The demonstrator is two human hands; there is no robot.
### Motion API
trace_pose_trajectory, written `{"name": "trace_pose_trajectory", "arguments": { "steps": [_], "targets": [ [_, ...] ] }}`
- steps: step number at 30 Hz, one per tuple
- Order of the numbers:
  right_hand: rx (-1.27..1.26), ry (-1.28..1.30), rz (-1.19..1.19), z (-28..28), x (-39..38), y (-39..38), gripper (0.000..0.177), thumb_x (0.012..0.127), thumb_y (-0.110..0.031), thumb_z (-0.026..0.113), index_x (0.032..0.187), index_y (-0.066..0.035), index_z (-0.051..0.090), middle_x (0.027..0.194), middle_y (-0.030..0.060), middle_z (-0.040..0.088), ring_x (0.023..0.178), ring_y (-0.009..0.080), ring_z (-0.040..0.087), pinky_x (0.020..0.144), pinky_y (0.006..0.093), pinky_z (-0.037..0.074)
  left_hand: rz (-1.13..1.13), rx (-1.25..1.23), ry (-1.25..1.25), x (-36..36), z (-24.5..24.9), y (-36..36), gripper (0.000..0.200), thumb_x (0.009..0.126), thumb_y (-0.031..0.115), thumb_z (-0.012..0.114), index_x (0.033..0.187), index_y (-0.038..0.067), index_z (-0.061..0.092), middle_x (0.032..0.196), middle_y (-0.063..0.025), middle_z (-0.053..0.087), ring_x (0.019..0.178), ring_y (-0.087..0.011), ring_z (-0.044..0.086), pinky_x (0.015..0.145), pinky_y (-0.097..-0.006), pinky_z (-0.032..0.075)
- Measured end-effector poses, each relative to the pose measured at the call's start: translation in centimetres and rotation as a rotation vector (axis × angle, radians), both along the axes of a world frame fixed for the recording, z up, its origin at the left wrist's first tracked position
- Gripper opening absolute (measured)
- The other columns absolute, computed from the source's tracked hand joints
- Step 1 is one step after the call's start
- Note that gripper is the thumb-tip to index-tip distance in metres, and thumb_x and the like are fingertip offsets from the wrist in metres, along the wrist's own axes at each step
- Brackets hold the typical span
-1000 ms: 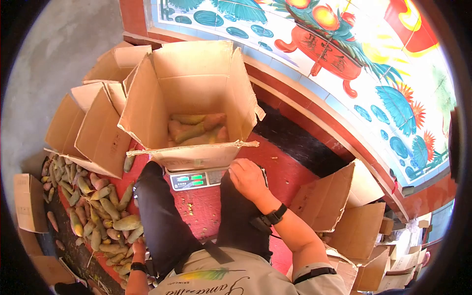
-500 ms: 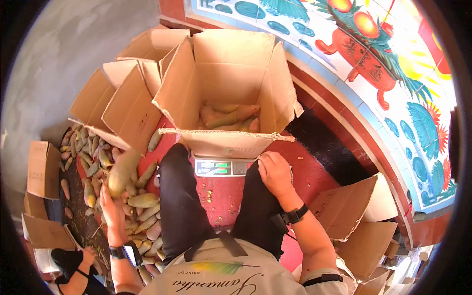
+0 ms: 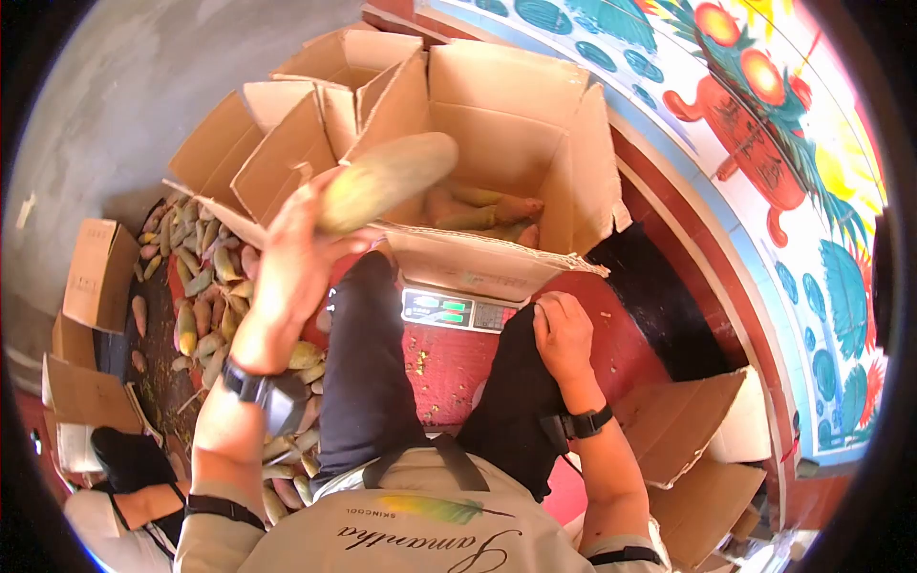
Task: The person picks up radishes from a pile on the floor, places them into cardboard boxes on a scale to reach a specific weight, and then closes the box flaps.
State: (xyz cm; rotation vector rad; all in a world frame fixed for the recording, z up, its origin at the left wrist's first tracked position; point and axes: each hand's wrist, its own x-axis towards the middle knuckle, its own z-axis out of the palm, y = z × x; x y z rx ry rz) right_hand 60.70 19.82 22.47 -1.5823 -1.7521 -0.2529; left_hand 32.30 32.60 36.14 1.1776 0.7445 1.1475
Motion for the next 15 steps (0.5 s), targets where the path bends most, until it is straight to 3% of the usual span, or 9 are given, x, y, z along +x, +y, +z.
{"name": "trace_pose_trajectory", "arguments": {
  "steps": [3,5,7,9,12,15],
  "targets": [
    [-0.019,-0.001,0.018,-0.2,0.0,-0.2,0.012,0.074,-0.005,0.062,0.084,-0.002,0.057,0.087,0.0129,0.058,0.079,0.031,0.058,0.07,0.0381,0.048,-0.164,-0.009,0.007,2.0,-0.2,1.0,0.043,0.097,0.026,0.037,0.131,0.0,0.036,0.124,-0.0151,0.048,0.096,-0.0261,0.06,0.085,-0.033,0.049],
    [0.0,0.005,-0.019,0.0,-0.1,-0.1,0.011,0.074,-0.003,0.062,0.084,-0.001,0.058,0.088,0.0139,0.059,0.081,0.0311,0.058,0.072,0.038,0.048,-0.237,0.157,0.11,1.5,-0.7,1.3,0.044,0.096,0.024,0.041,0.131,-0.001,0.036,0.129,-0.0155,0.044,0.106,-0.0247,0.055,0.09,-0.0343,0.045],
    [-0.019,-0.017,-0.021,0.0,0.0,-0.1,0.01,0.075,-0.002,0.061,0.085,-0.001,0.058,0.089,0.0148,0.059,0.082,0.031,0.058,0.072,0.0381,0.048,-0.205,0.195,0.113,-0.4,-0.2,1.0,0.038,0.095,0.019,0.043,0.129,0.001,0.04,0.128,-0.0125,0.046,0.111,-0.0228,0.051,0.093,-0.0347,0.043],
    [-0.03,-0.005,0.012,0.0,0.3,-0.2,0.009,0.076,-0.001,0.06,0.085,0.0,0.058,0.089,0.0154,0.059,0.081,0.0314,0.058,0.072,0.0378,0.048,-0.087,0.139,0.068,-2.7,-0.8,0.8,0.032,0.095,0.02,0.043,0.119,0.0,0.049,0.115,-0.0121,0.056,0.103,-0.0208,0.057,0.089,-0.0335,0.044],
    [-0.075,-0.023,0.029,0.3,0.2,-0.1,0.008,0.079,-0.001,0.056,0.087,0.001,0.058,0.09,0.0158,0.059,0.083,0.0315,0.058,0.074,0.0378,0.047,0.101,0.026,0.233,-8.2,-2.3,-0.1,0.03,0.096,0.022,0.039,0.109,0.0,0.054,0.108,-0.0128,0.06,0.096,-0.0207,0.059,0.086,-0.0325,0.046],
    [-0.11,-0.036,0.029,0.2,0.2,0.0,0.008,0.081,-0.003,0.054,0.087,0.001,0.058,0.091,0.0164,0.058,0.085,0.032,0.057,0.075,0.0381,0.047,0.266,-0.102,0.363,-14.5,-8.5,-1.1,0.028,0.096,0.022,0.039,0.107,0.0,0.053,0.107,-0.0127,0.06,0.095,-0.0204,0.059,0.085,-0.0327,0.046]
  ]
}}
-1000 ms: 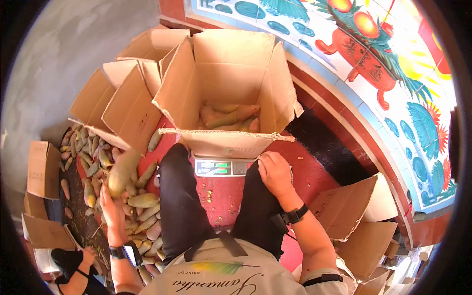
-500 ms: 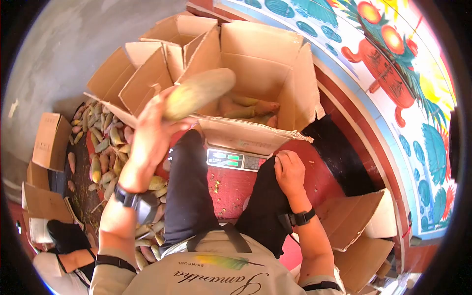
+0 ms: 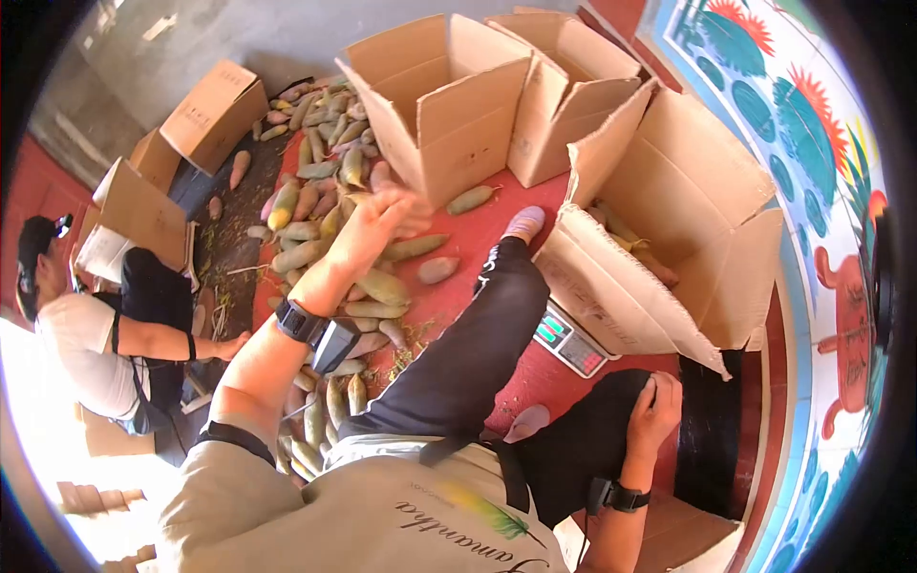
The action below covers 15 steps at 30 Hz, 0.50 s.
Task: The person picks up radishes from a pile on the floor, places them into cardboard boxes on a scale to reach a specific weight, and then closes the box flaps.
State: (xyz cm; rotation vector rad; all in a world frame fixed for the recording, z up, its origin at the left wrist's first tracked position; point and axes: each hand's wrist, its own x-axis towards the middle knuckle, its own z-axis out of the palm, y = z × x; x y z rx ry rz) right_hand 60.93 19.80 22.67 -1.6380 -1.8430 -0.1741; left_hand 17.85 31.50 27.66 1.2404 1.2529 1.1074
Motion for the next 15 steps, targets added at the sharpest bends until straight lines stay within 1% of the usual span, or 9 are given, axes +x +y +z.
{"name": "trace_pose_trajectory", "arguments": {
  "steps": [2,4,6,8,9,11,12,14,15],
  "targets": [
    [-0.001,-0.003,-0.009,0.0,-0.1,0.1,0.009,0.081,-0.002,0.054,0.089,0.001,0.057,0.091,0.0168,0.058,0.085,0.0326,0.057,0.074,0.0381,0.047,0.063,-0.156,0.004,-3.6,-4.9,-1.6,0.027,0.096,0.021,0.04,0.109,0.001,0.053,0.106,-0.0124,0.06,0.093,-0.0194,0.06,0.082,-0.0315,0.048],
    [-0.006,-0.009,0.009,-0.1,-0.2,0.3,0.009,0.081,-0.002,0.054,0.089,0.001,0.057,0.091,0.0171,0.058,0.084,0.033,0.057,0.074,0.0381,0.047,0.112,-0.261,0.138,-6.5,-9.9,-3.6,0.026,0.095,0.02,0.042,0.105,0.001,0.056,0.102,-0.0102,0.062,0.087,-0.0182,0.06,0.075,-0.0303,0.048],
    [-0.005,-0.006,0.003,-0.1,-0.3,0.3,0.008,0.081,-0.001,0.054,0.089,0.002,0.057,0.091,0.0171,0.058,0.084,0.0331,0.057,0.074,0.0385,0.047,0.138,-0.413,0.349,-10.4,-17.4,-5.4,0.024,0.088,0.023,0.051,0.093,0.002,0.062,0.085,-0.0074,0.065,0.082,-0.0147,0.061,0.07,-0.0305,0.048],
    [-0.008,-0.025,0.007,-0.2,-0.5,0.3,0.008,0.081,-0.001,0.054,0.088,0.002,0.057,0.091,0.0171,0.058,0.083,0.0329,0.057,0.074,0.0387,0.047,0.23,-0.429,0.448,-11.3,-21.9,-8.0,0.024,0.085,0.025,0.055,0.088,0.003,0.064,0.078,-0.0084,0.066,0.077,-0.0227,0.063,0.068,-0.036,0.048],
    [-0.004,-0.041,0.004,-0.2,-0.4,0.4,0.008,0.081,-0.001,0.054,0.088,0.002,0.057,0.091,0.0171,0.058,0.083,0.0328,0.058,0.074,0.0389,0.047,0.233,-0.431,0.442,-11.6,-23.1,-8.6,0.024,0.085,0.025,0.055,0.088,0.003,0.064,0.078,-0.0084,0.066,0.077,-0.0227,0.063,0.068,-0.036,0.048],
    [-0.021,-0.071,0.008,-0.3,-0.1,0.3,0.008,0.081,-0.001,0.054,0.088,0.002,0.057,0.091,0.0171,0.058,0.083,0.0329,0.058,0.074,0.039,0.047,0.135,-0.571,0.74,-11.7,-24.6,-9.2,0.022,0.081,0.022,0.056,0.095,0.005,0.062,0.094,-0.0132,0.064,0.092,-0.0289,0.06,0.077,-0.0383,0.047],
    [-0.038,-0.094,0.012,-0.4,0.0,0.3,0.008,0.081,-0.001,0.054,0.088,0.002,0.057,0.09,0.0172,0.058,0.083,0.033,0.058,0.074,0.0391,0.047,0.137,-0.572,0.731,-11.4,-24.9,-9.1,0.022,0.081,0.022,0.056,0.095,0.005,0.062,0.094,-0.0132,0.064,0.092,-0.0289,0.06,0.077,-0.0383,0.047],
    [-0.049,-0.101,0.015,-0.2,-0.2,0.4,0.008,0.081,-0.001,0.054,0.088,0.002,0.057,0.09,0.0172,0.058,0.083,0.0332,0.057,0.074,0.0391,0.047,0.153,-0.401,0.959,-10.8,-25.3,-8.6,0.033,0.077,0.019,0.058,0.108,0.007,0.056,0.115,-0.018,0.053,0.108,-0.0337,0.05,0.086,-0.0402,0.044],
    [-0.062,-0.099,0.009,-0.1,-0.4,0.4,0.008,0.081,-0.001,0.054,0.088,0.002,0.057,0.089,0.0171,0.057,0.083,0.0335,0.057,0.074,0.039,0.047,0.158,-0.402,0.952,-10.7,-25.3,-8.0,0.033,0.077,0.019,0.058,0.108,0.007,0.056,0.115,-0.018,0.053,0.108,-0.0337,0.05,0.086,-0.0402,0.044]
  ]
}}
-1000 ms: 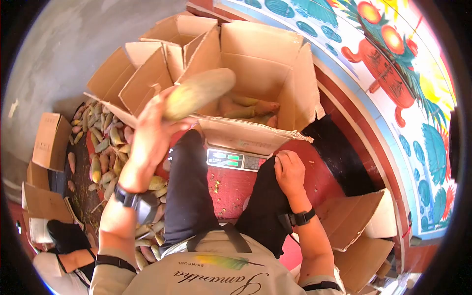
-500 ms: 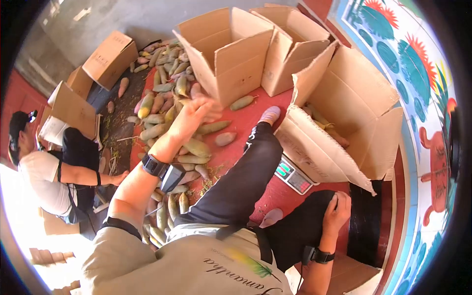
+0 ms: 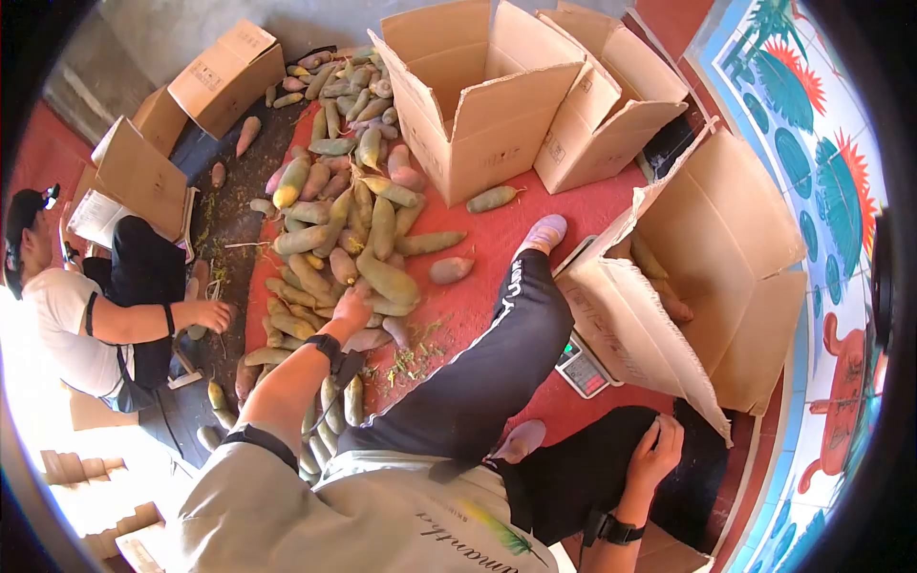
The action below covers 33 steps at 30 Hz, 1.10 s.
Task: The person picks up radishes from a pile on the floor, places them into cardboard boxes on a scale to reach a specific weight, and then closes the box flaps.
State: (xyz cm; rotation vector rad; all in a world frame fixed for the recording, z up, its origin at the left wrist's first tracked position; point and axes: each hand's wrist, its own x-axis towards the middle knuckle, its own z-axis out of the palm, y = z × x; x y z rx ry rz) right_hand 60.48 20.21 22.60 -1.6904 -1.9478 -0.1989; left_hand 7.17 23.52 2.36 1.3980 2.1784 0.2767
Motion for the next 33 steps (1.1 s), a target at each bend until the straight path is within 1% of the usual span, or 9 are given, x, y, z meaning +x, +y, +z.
{"name": "trace_pose_trajectory", "arguments": {
  "steps": [7,10,19,25,27,28,29,31,33],
  "targets": [
    [-0.091,-0.008,-0.043,0.5,-0.8,0.3,0.008,0.08,0.0,0.053,0.087,0.002,0.057,0.088,0.0167,0.057,0.084,0.0334,0.057,0.076,0.0401,0.047,-0.107,0.001,0.316,-1.2,-1.2,5.8,0.053,0.075,0.012,0.058,0.125,0.005,0.042,0.129,-0.0172,0.038,0.117,-0.0342,0.04,0.096,-0.0409,0.037],
    [-0.081,-0.051,-0.022,0.7,-0.9,0.6,0.007,0.081,0.0,0.051,0.086,0.002,0.055,0.086,0.0168,0.057,0.078,0.0333,0.057,0.071,0.0377,0.047,-0.184,-0.229,0.364,-2.2,-2.0,7.1,0.063,0.077,0.013,0.058,0.134,0.009,0.032,0.139,-0.0137,0.028,0.129,-0.0297,0.028,0.101,-0.0421,0.031],
    [-0.098,-0.056,0.008,0.6,-1.1,1.1,0.009,0.078,0.001,0.052,0.086,0.0,0.055,0.085,0.0162,0.058,0.077,0.0337,0.056,0.07,0.0393,0.046,-0.302,-0.492,0.617,-1.7,-2.2,7.7,0.061,0.076,0.026,0.065,0.13,0.012,0.038,0.115,-0.0129,0.042,0.113,-0.0275,0.044,0.087,-0.0375,0.042],
    [-0.085,-0.043,-0.012,0.8,-1.7,1.2,0.008,0.077,0.0,0.054,0.084,0.0,0.056,0.085,0.0158,0.058,0.077,0.033,0.056,0.069,0.0392,0.047,-0.402,-0.282,0.552,2.1,-1.9,4.8,0.084,0.071,0.04,0.069,0.13,-0.006,0.032,0.126,-0.0212,0.044,0.114,-0.0282,0.048,0.092,-0.0343,0.042],
    [-0.076,-0.054,0.001,0.5,-1.4,1.2,0.01,0.075,0.0,0.058,0.084,-0.001,0.057,0.086,0.0133,0.059,0.079,0.0307,0.057,0.069,0.0392,0.047,-0.104,-0.376,0.227,3.4,0.0,4.6,0.086,0.071,0.04,0.07,0.131,-0.006,0.029,0.115,-0.0229,0.054,0.102,-0.0289,0.057,0.088,-0.0383,0.045],
    [-0.068,-0.055,-0.007,0.6,-1.3,1.2,0.01,0.075,0.0,0.058,0.084,-0.001,0.057,0.086,0.0133,0.059,0.079,0.0307,0.057,0.069,0.0392,0.047,-0.081,-0.092,0.223,2.9,-1.4,3.6,0.081,0.072,0.038,0.07,0.129,-0.006,0.033,0.105,-0.0231,0.059,0.09,-0.0288,0.062,0.074,-0.0399,0.052],
    [-0.06,-0.049,0.004,0.6,-1.4,1.2,0.01,0.074,0.0,0.059,0.084,-0.001,0.057,0.086,0.0132,0.059,0.078,0.0304,0.057,0.069,0.039,0.047,-0.09,-0.082,0.225,2.2,-1.6,3.4,0.081,0.072,0.038,0.07,0.129,-0.006,0.033,0.105,-0.0231,0.059,0.09,-0.0288,0.062,0.074,-0.0399,0.052],
    [-0.048,-0.037,-0.007,0.6,-1.4,1.1,0.01,0.074,0.0,0.059,0.084,-0.001,0.057,0.085,0.013,0.059,0.078,0.0302,0.057,0.069,0.0387,0.047,0.286,-0.15,-0.409,1.5,-1.4,3.5,0.075,0.073,0.035,0.069,0.126,-0.007,0.037,0.106,-0.021,0.058,0.086,-0.0287,0.062,0.06,-0.035,0.054],
    [-0.034,-0.015,0.009,0.6,-1.3,1.0,0.01,0.074,0.0,0.06,0.084,-0.001,0.057,0.085,0.013,0.059,0.078,0.03,0.057,0.069,0.0385,0.047,0.304,-0.128,-0.509,2.2,2.6,3.3,0.067,0.075,0.031,0.067,0.124,-0.007,0.04,0.105,-0.0178,0.059,0.081,-0.0253,0.063,0.051,-0.0311,0.053]
  ]
}}
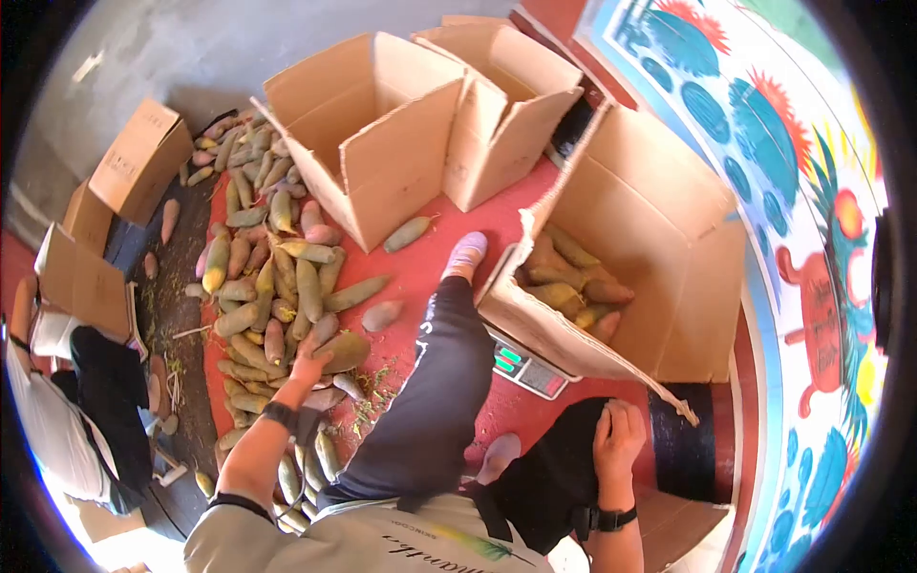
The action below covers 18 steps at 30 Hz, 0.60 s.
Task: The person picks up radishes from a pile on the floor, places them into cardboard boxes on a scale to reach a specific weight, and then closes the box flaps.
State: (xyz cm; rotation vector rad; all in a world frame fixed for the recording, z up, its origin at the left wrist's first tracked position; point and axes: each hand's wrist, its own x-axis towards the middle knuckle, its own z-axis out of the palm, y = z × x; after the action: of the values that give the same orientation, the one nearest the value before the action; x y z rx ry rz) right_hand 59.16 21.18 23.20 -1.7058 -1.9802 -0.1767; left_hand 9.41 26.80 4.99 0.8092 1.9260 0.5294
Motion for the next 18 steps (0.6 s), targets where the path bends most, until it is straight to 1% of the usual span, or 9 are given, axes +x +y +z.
{"name": "trace_pose_trajectory", "arguments": {
  "steps": [2,3,5,8,10,11,12,15,18],
  "targets": [
    [0.021,-0.006,-0.022,0.0,0.1,0.0,0.011,0.073,-0.001,0.06,0.083,-0.001,0.057,0.085,0.0127,0.059,0.078,0.0296,0.057,0.07,0.0384,0.047,0.098,0.113,-0.251,0.4,3.2,-0.3,0.062,0.079,0.029,0.065,0.126,-0.004,0.04,0.103,-0.0152,0.058,0.076,-0.0216,0.062,0.053,-0.0312,0.054],
    [0.032,0.005,-0.013,0.1,0.0,-0.1,0.011,0.073,-0.001,0.061,0.083,-0.002,0.057,0.085,0.0126,0.059,0.079,0.0296,0.057,0.07,0.0381,0.047,0.073,0.109,-0.249,0.9,5.0,-0.4,0.062,0.079,0.029,0.065,0.126,-0.004,0.04,0.103,-0.0152,0.058,0.076,-0.0216,0.062,0.053,-0.0312,0.054],
    [0.041,0.017,-0.02,0.3,0.1,-0.1,0.011,0.073,-0.002,0.061,0.083,-0.002,0.057,0.085,0.0124,0.059,0.079,0.0295,0.057,0.07,0.0379,0.047,0.162,0.37,-0.206,2.8,9.7,0.1,0.048,0.084,0.029,0.059,0.118,-0.002,0.045,0.1,-0.0119,0.059,0.078,-0.0215,0.06,0.061,-0.0286,0.05],
    [0.085,-0.005,-0.019,0.1,0.3,-0.2,0.011,0.073,-0.003,0.061,0.084,-0.002,0.058,0.086,0.012,0.059,0.079,0.0293,0.057,0.071,0.0376,0.047,0.091,0.517,-0.365,5.4,17.0,1.1,0.046,0.087,0.03,0.056,0.12,0.001,0.043,0.105,-0.0091,0.056,0.08,-0.0156,0.056,0.057,-0.0251,0.046],
    [0.108,0.033,-0.029,-0.2,0.4,-0.4,0.01,0.074,-0.005,0.061,0.084,-0.003,0.058,0.086,0.0116,0.059,0.079,0.0296,0.057,0.071,0.0373,0.047,0.022,0.705,-0.421,7.1,20.2,1.9,0.045,0.087,0.031,0.056,0.116,-0.001,0.044,0.097,-0.0103,0.056,0.067,-0.0155,0.055,0.058,-0.025,0.045],
    [0.138,0.041,-0.035,-0.3,0.4,-0.5,0.011,0.073,-0.004,0.062,0.083,-0.003,0.059,0.086,0.0115,0.059,0.078,0.0295,0.058,0.071,0.0373,0.047,0.029,0.779,-0.386,8.6,22.2,2.1,0.044,0.088,0.033,0.054,0.115,0.0,0.046,0.095,-0.0093,0.056,0.067,-0.0159,0.055,0.061,-0.0264,0.045],
    [0.142,0.045,-0.045,-0.3,0.4,-0.6,0.011,0.073,-0.004,0.062,0.083,-0.003,0.059,0.086,0.0115,0.059,0.078,0.0295,0.058,0.071,0.0373,0.047,-0.071,0.818,-0.448,9.5,24.1,2.3,0.046,0.088,0.032,0.054,0.119,0.0,0.044,0.096,-0.0097,0.057,0.068,-0.0168,0.056,0.061,-0.0268,0.044],
    [0.15,0.076,-0.042,-0.3,0.7,-0.9,0.012,0.072,-0.004,0.063,0.083,-0.002,0.058,0.086,0.0117,0.059,0.077,0.0295,0.057,0.07,0.0373,0.047,-0.082,0.848,-0.575,12.1,26.7,3.1,0.046,0.089,0.031,0.053,0.121,0.0,0.043,0.098,-0.0104,0.058,0.069,-0.017,0.056,0.06,-0.0268,0.044],
    [0.177,0.095,-0.031,-0.5,1.0,-1.0,0.013,0.071,-0.003,0.063,0.083,-0.002,0.058,0.085,0.0119,0.059,0.077,0.0294,0.057,0.069,0.0375,0.047,-0.2,0.827,-0.729,15.3,29.2,3.8,0.046,0.088,0.031,0.052,0.121,0.0,0.042,0.098,-0.0111,0.058,0.069,-0.0176,0.057,0.063,-0.0279,0.045]
  ]
}}
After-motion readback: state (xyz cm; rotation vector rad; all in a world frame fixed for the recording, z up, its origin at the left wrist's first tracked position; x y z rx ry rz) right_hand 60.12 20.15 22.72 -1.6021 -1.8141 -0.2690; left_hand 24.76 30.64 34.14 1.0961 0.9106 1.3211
